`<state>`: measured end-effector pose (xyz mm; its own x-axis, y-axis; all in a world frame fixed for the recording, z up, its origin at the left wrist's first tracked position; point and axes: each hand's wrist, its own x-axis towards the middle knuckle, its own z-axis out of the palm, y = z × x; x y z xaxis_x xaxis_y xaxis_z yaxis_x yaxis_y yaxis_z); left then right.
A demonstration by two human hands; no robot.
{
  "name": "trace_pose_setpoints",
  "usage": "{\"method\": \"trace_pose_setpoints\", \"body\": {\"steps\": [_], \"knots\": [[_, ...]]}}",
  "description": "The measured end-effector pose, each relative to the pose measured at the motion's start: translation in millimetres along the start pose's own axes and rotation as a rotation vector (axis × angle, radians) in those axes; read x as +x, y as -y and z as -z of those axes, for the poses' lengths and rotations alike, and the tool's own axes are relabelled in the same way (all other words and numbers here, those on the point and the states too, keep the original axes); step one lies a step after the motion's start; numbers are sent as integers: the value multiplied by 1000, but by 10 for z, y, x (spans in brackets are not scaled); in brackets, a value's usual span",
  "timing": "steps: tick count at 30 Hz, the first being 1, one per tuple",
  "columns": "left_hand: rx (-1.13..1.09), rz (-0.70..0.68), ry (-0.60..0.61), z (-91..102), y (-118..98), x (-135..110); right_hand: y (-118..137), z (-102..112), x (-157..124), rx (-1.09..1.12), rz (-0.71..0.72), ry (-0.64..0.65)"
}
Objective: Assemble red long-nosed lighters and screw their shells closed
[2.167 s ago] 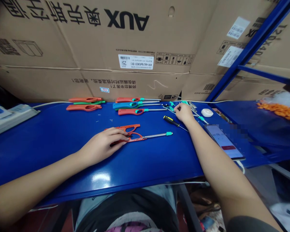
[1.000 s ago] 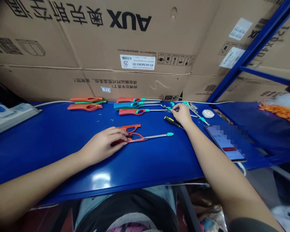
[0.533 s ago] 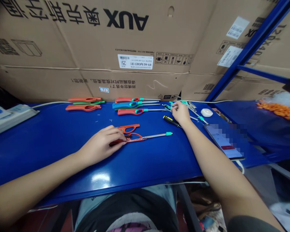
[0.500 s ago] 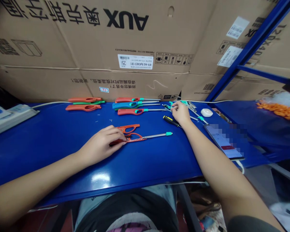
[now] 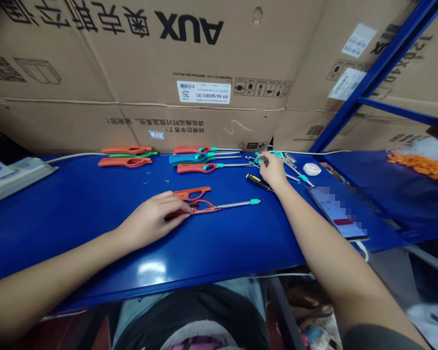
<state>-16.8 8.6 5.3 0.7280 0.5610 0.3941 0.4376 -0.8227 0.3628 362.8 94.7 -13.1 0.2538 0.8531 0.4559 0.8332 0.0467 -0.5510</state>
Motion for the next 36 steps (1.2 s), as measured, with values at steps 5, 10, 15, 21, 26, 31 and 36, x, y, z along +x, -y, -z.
{"method": "trace_pose_setpoints", "body": {"steps": [5,10,15,21,26,31,36], "knots": [[-22,-12,-14,-22,20,-7,0,-2,-4,1,3,-7],[-28,-31,-24,-9,5,4,-21,-27,3,4,-8,-15],[-20,-46,-30,26,-25,12,-30,-47,13,-17,-19,-24],[-35,-117,-4,36,-34,-4,4,24,10,-79,-17,-50],[-29,-137,71,26,-25,-29,-15,116,24,-139,-6,-79],[-18,-152,111,52,-42,-29,-141,60,51,-197,-12,-57],[-16,-178,111,62,-60,-18,-229,7,74,-235,-37,0]]}}
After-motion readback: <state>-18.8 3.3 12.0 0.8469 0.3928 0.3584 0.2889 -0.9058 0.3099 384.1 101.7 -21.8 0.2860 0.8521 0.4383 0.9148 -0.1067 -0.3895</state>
